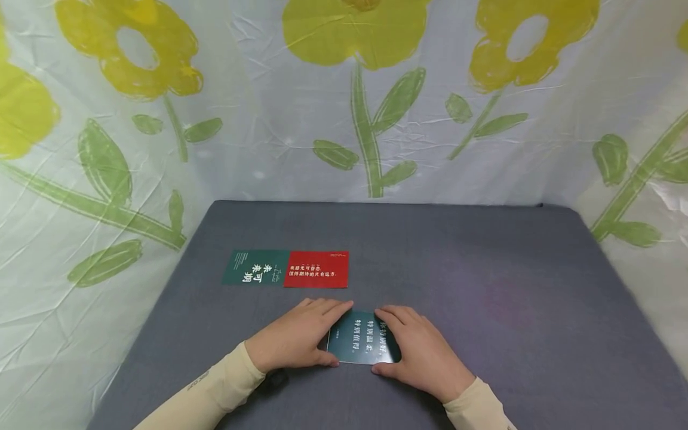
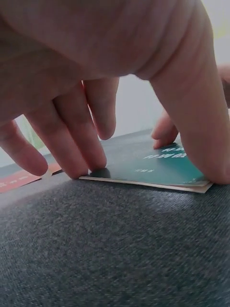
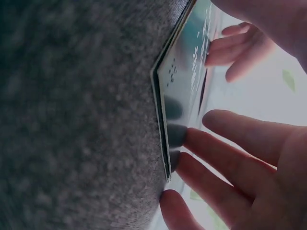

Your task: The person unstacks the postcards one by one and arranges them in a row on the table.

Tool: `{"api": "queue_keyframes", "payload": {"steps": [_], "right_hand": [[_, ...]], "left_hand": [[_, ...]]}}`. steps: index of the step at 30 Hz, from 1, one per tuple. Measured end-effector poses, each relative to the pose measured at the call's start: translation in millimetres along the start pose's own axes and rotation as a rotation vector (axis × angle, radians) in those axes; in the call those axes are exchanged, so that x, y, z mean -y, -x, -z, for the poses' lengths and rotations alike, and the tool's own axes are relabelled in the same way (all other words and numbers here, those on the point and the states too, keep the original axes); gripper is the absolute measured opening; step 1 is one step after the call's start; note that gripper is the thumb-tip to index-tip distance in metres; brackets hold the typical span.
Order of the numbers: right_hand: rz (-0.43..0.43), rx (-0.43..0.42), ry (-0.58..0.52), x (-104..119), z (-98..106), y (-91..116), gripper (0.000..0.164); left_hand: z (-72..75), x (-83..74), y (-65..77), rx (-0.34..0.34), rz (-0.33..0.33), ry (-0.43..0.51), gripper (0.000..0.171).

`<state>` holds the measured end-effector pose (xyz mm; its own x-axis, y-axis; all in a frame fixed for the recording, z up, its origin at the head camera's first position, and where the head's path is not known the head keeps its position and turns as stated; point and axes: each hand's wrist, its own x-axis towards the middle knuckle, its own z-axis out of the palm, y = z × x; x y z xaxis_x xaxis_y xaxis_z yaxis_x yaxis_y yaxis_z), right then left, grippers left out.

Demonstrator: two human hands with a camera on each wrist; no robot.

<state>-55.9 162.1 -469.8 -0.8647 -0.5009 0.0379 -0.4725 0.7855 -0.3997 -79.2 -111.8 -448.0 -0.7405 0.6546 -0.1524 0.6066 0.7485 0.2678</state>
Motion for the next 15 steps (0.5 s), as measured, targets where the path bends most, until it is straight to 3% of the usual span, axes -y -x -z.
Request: {"api": "queue_keyframes", "payload": {"steps": [15], "right_hand": [[-0.003,-0.026,-0.019,-2.1,-0.4,1.1,0.090]], "left_hand": [[0.1,2.8,-0.7,0.002,-0.014,0.024,0.096]]}}
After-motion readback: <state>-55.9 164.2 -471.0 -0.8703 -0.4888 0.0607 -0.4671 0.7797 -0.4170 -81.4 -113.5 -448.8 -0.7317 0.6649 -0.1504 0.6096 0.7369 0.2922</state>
